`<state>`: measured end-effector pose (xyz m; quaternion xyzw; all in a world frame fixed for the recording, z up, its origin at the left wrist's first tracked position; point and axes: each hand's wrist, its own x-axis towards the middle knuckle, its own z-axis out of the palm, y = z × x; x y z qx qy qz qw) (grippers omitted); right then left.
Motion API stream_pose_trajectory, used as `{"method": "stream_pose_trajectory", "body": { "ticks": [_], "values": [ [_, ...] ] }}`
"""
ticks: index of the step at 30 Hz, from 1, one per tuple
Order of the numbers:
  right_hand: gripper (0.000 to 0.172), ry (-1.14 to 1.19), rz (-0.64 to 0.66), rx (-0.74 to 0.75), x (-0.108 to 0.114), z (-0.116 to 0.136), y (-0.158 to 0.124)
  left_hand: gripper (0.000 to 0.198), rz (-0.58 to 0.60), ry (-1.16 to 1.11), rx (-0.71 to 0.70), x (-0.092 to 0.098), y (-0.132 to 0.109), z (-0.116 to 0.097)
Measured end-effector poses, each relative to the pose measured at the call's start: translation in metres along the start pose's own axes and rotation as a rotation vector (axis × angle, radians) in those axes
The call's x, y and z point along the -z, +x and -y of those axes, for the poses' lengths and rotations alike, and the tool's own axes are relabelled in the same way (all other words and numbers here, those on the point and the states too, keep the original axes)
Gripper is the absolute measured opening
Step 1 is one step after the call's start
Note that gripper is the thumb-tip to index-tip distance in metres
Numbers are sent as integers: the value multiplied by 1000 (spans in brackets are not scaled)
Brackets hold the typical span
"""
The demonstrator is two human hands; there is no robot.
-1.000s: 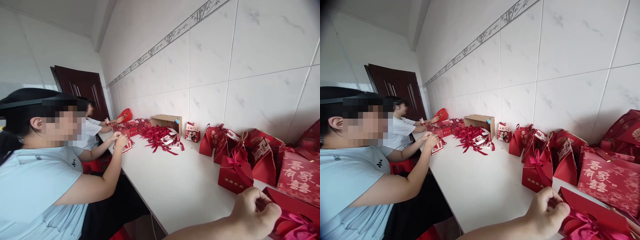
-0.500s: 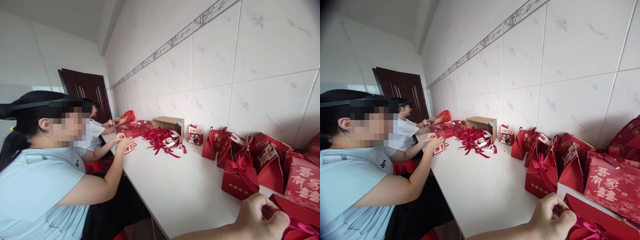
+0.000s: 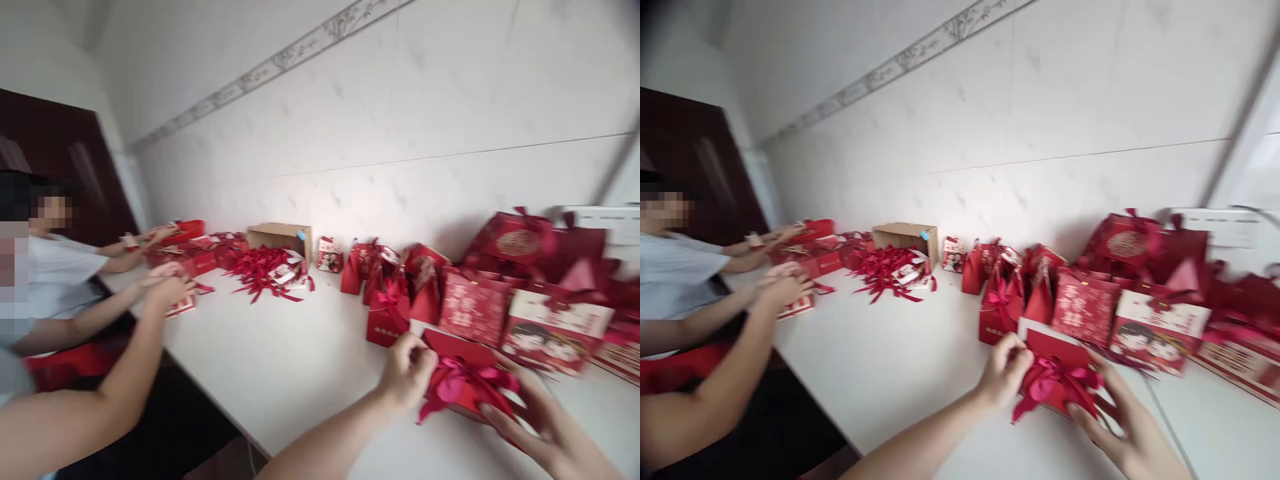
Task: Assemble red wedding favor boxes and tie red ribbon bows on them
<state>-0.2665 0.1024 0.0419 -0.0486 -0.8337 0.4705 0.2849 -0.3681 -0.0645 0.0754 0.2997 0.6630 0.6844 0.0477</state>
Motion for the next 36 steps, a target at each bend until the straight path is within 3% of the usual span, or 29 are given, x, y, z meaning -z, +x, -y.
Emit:
{"method": "stream_pose_trajectory", "body": {
  "ticks": [3,6,17,21,26,36],
  "values": [
    [65,4,75,-65,3,25,1,21,59,-45,-16,3,3,3],
    [59,21,112,-38,1,38,3,25,99,-71,-18,5,5,5],
    [52,109,157,-58,1,30,3,26,81,-5,-47,7,5,2],
    [43,168,79,-40,1,42,5,26,102,-19,-47,8,6,2],
    [46,98,-86,-71,-1,48,8,27,141,-33,-27,8,7,1],
    [46,216,-85,-101,-3,50,9,28,113,34,-81,9,8,-4]
  ]
}}
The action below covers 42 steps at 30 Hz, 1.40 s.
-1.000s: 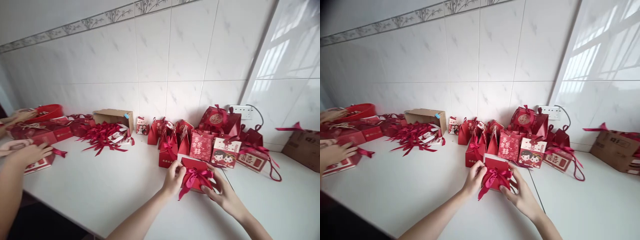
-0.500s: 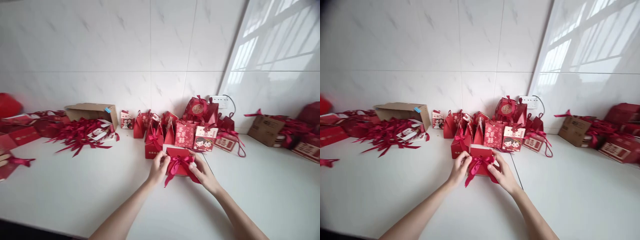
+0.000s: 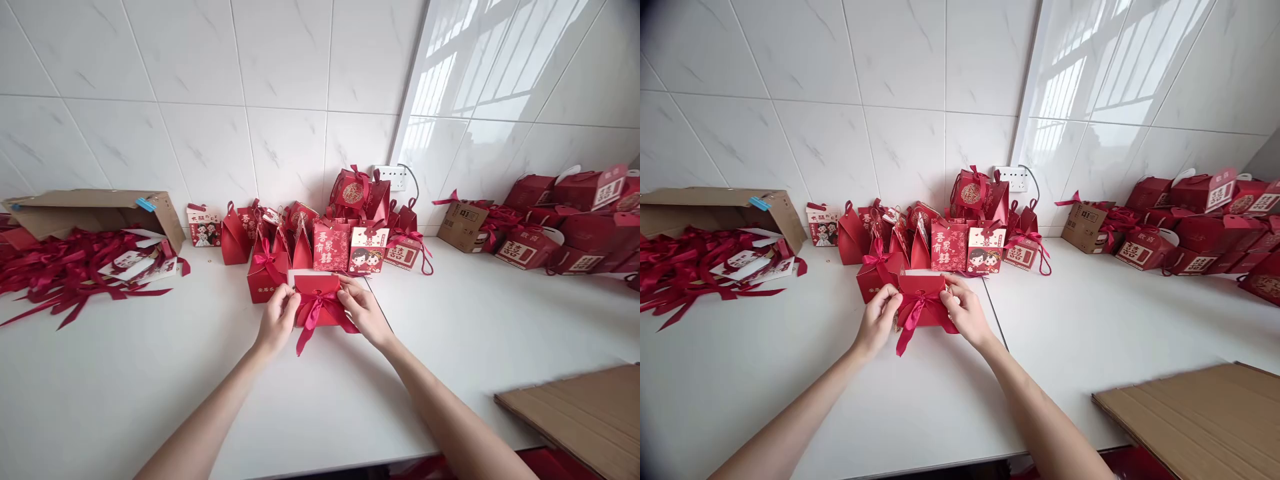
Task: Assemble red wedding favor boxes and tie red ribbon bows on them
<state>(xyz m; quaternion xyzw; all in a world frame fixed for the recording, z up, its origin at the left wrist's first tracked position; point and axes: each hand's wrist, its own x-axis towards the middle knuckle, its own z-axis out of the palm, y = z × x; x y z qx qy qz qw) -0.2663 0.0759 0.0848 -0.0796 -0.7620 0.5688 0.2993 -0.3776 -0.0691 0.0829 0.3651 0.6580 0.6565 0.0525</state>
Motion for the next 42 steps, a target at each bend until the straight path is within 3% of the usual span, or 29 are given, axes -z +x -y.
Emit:
{"method": "stream_pose_trajectory", "body": {
  "ticks": [11,17,26,42],
  "values": [
    [46,-39,-5,14,0,5,-1,29,11,-22,17,1,1,4],
    [30,-41,119,41,2,2,-3,31,29,-68,50,2,0,6],
    [18,-71,135,49,3,-2,-3,32,39,-104,98,1,-2,8],
    [36,-201,107,44,5,-4,-6,30,8,-65,35,-3,-6,6]
  ]
}}
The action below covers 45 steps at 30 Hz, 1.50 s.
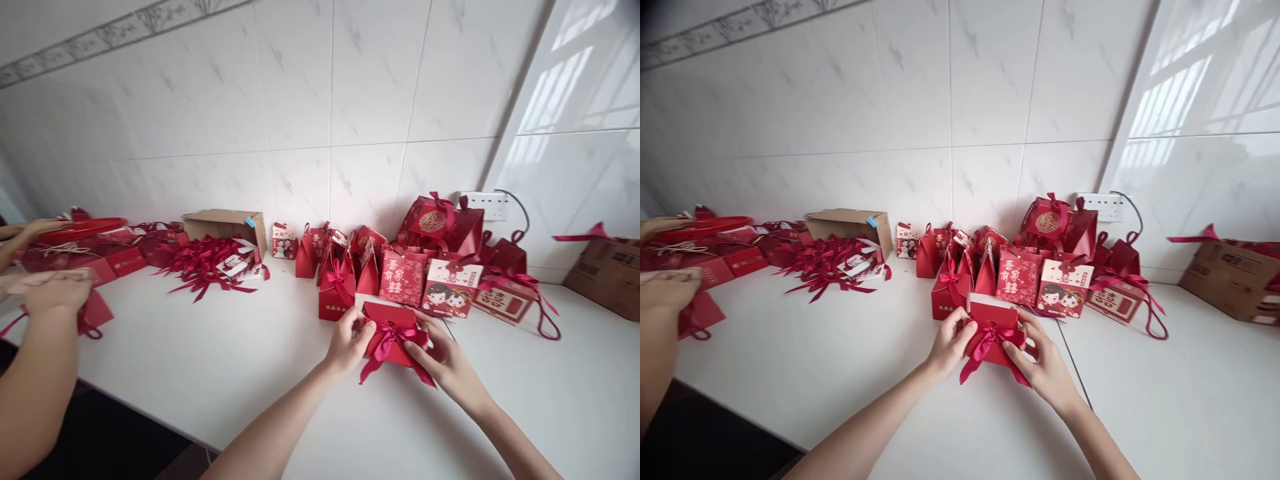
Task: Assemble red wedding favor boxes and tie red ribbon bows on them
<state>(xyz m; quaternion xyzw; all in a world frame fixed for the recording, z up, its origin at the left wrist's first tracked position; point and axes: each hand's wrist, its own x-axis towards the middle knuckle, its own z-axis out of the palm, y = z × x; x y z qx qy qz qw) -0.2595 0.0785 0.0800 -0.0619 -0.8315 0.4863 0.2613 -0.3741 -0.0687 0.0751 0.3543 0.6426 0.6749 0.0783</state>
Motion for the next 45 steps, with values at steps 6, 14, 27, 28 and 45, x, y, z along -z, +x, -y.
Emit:
{"method": "stream_pose_trajectory", "body": {
  "ticks": [6,14,27,28,45],
  "values": [
    [37,-71,-45,12,0,2,1,27,-20,11,-10,-1,-2,-4],
    [47,-96,-61,-10,2,-13,3,23,-17,29,-19,-1,-3,-3],
    [50,190,-111,-65,-4,-3,7,30,62,10,-10,6,7,1],
    [50,196,-114,-59,-4,-3,7,30,61,17,-9,6,7,0],
    [33,85,71,92,4,0,2,33,59,41,45,8,8,-2]
  ]
}}
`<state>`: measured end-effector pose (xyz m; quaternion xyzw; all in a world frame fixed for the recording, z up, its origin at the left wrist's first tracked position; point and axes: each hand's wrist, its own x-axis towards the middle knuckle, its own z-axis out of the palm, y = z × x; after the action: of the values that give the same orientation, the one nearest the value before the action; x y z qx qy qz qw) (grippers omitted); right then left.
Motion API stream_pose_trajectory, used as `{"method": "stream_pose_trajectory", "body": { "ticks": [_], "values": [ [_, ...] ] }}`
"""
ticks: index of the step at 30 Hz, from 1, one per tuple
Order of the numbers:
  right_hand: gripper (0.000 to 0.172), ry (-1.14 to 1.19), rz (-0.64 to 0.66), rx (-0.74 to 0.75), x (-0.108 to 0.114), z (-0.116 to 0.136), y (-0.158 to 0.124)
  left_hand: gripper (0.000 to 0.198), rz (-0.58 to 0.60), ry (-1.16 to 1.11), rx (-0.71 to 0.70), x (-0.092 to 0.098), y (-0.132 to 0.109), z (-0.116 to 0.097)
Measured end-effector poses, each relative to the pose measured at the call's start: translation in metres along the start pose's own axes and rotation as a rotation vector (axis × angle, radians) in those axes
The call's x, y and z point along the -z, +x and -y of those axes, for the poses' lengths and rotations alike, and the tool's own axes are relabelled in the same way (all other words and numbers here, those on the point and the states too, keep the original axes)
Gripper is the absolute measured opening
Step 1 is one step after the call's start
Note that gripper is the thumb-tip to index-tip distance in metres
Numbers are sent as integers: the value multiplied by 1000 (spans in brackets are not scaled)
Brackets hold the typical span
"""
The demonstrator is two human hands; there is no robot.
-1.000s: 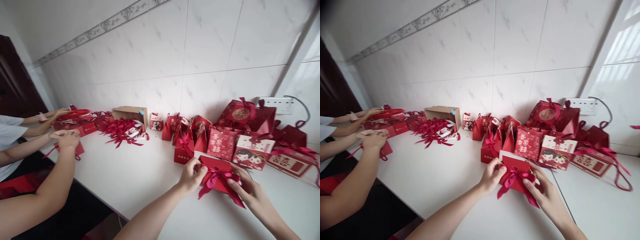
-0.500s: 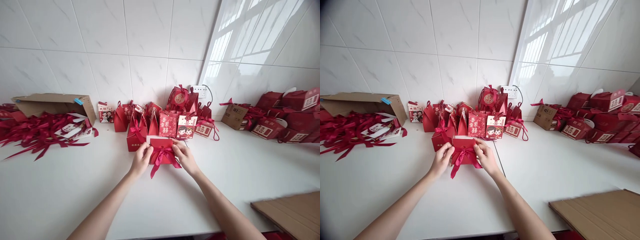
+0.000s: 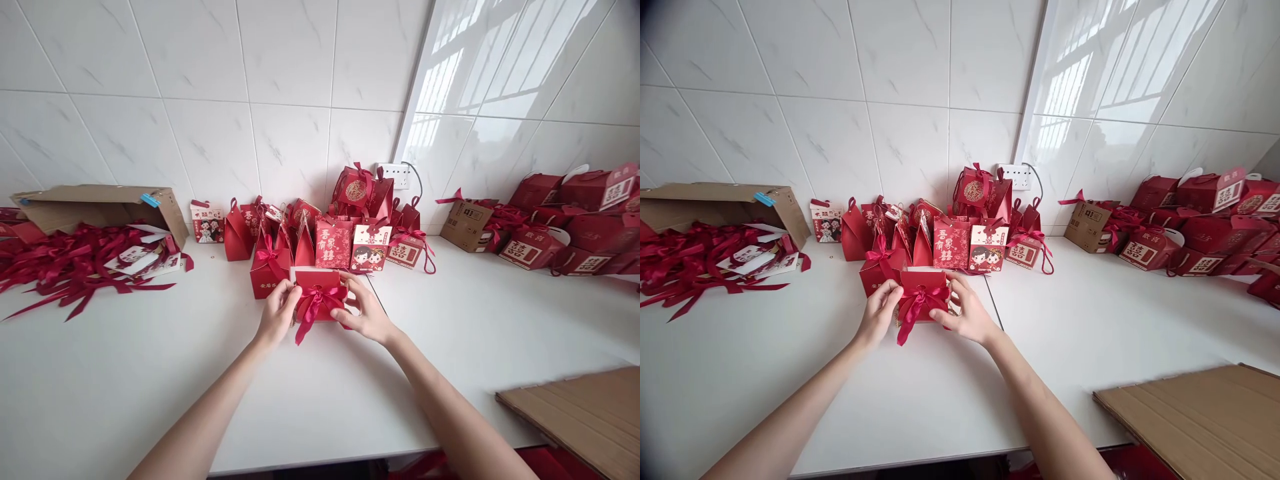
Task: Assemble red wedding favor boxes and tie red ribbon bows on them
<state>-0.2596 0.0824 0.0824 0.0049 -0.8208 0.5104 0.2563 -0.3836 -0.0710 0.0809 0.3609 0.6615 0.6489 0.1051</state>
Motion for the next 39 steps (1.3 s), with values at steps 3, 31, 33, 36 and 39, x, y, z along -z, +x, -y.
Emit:
{"method": "stream_pose_trajectory", "body": {
  "ticks": [3,31,33,36,39],
  "values": [
    [51,-51,55,25,2,0,-1,31,17,3,-22,0,0,-1],
    [81,-162,0,35,-1,-13,0,57,40,-189,-5,4,5,12],
    [81,-196,-8,51,-1,-15,-1,58,36,-191,-11,3,5,17],
    [76,-231,-17,75,-2,-18,-4,58,24,-182,0,-1,2,23],
    [71,-311,-52,96,0,-27,-5,57,31,-181,-9,-5,-1,26]
  ]
}}
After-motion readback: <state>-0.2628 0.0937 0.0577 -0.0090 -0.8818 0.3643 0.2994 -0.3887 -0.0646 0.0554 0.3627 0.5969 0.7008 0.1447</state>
